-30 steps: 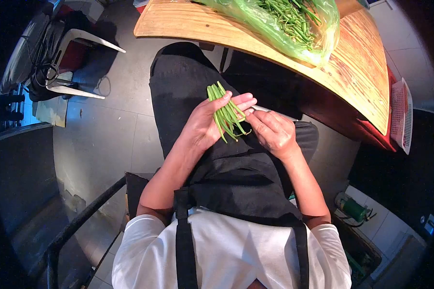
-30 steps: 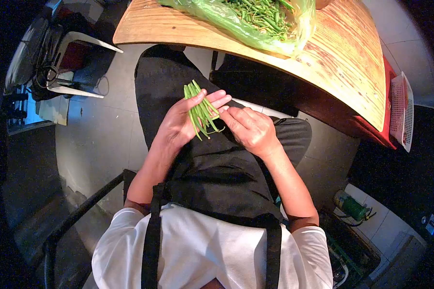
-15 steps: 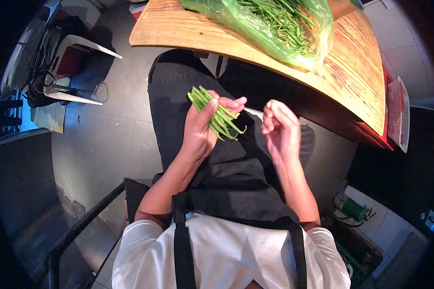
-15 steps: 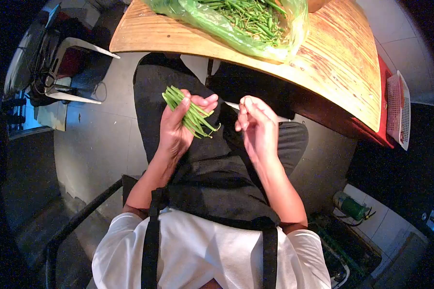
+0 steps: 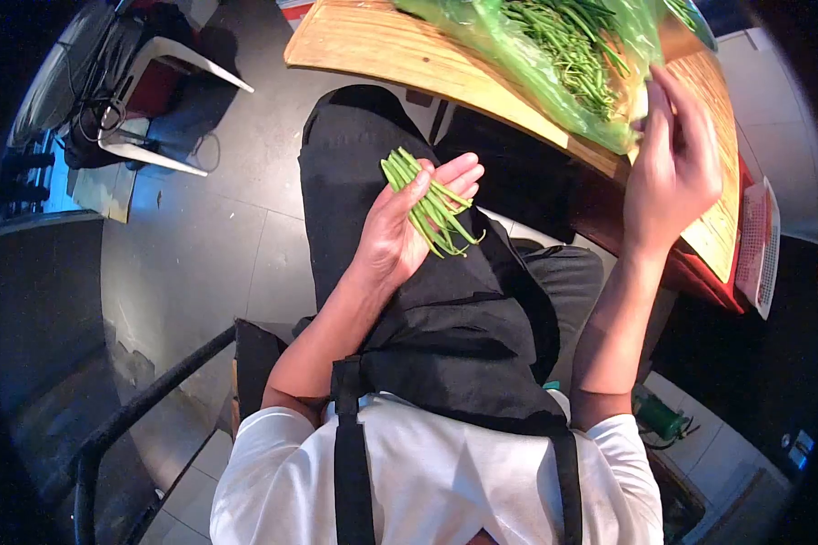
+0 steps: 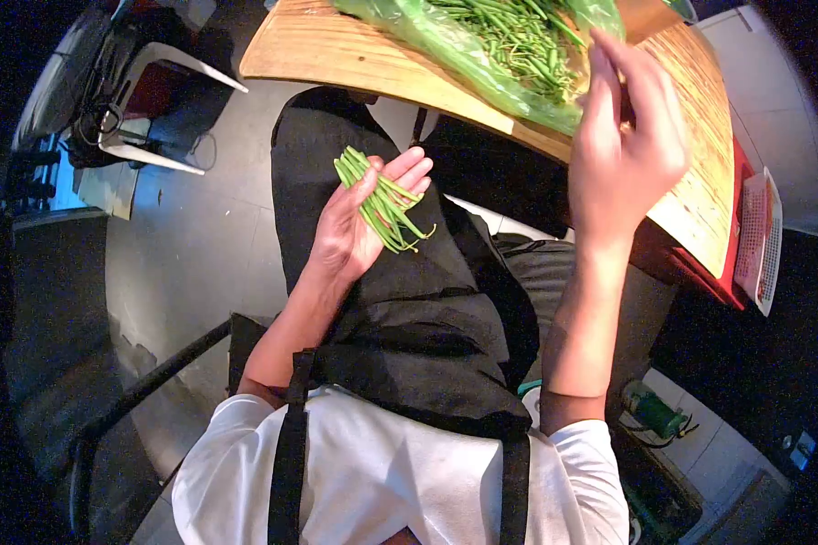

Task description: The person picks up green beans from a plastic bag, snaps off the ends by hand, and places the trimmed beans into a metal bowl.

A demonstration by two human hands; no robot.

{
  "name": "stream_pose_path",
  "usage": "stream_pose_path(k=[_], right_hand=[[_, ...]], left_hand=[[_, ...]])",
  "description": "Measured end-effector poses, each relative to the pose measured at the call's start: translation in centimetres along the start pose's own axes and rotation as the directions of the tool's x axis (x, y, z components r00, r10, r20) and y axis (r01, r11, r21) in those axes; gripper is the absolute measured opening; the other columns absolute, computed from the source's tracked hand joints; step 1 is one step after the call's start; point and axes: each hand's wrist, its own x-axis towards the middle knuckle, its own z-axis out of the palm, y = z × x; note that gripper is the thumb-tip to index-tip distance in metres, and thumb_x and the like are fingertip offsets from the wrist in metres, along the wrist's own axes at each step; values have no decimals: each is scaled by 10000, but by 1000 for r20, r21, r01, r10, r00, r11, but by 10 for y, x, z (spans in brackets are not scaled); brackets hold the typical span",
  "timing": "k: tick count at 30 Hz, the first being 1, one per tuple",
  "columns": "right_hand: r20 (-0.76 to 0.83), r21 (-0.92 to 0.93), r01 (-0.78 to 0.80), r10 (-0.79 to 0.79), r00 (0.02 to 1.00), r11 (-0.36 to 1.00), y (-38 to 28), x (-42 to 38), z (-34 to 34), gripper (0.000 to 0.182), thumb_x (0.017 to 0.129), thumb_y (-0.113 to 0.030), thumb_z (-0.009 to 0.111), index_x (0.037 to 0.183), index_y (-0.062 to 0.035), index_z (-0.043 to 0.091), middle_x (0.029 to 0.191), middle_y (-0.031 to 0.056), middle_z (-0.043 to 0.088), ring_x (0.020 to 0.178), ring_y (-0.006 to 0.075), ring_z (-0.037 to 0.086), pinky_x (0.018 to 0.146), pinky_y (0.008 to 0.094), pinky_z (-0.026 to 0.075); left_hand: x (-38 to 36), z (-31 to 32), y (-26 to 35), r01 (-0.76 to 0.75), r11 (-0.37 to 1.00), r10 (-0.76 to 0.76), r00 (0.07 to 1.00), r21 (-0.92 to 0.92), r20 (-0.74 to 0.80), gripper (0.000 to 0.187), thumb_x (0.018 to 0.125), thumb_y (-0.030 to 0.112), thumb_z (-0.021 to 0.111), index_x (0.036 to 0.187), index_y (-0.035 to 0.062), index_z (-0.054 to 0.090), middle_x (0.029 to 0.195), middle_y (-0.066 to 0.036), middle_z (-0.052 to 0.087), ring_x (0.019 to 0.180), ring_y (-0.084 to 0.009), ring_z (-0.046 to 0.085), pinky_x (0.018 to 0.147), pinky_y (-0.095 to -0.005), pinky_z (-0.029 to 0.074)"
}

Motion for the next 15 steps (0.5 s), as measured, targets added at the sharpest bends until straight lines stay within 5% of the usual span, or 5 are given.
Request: stream_pose_path(k=[2, 6, 15], right_hand=[[163, 138, -365, 342, 925, 921, -17, -29, -9, 126, 898, 5, 696, 1013, 4, 747, 976, 112, 743, 777, 160, 689, 721, 305, 545], [628, 234, -365, 147, 764, 901, -27, -95, 1, 110, 874, 28, 693, 962, 7, 755, 887, 126, 719, 728, 223, 684, 683, 341, 545], [644, 87, -417, 268, 716, 905, -29, -129, 25, 155, 855, -55, 732, 1003, -30, 771, 799, 107, 658, 685, 257, 662, 631, 365, 527]], left_hand=[[2, 0, -1, -15, 1000, 15, 1000, 25, 13, 189, 1065, 184, 519, 1192, 60, 585, 1521, -299, 430, 1431, -440, 417, 1219, -549, 323], [5, -1, -2, -16, 998, 16, 1000, 58, -2, 194, 1071, 193, 510, 1201, 59, 562, 1539, -297, 408, 1437, -429, 415, 1215, -535, 330], [7, 1, -6, -39, 974, 33, 999, 225, 29, 174, 1063, 181, 527, 1193, 67, 540, 1501, -298, 463, 1413, -382, 459, 1204, -509, 333]])
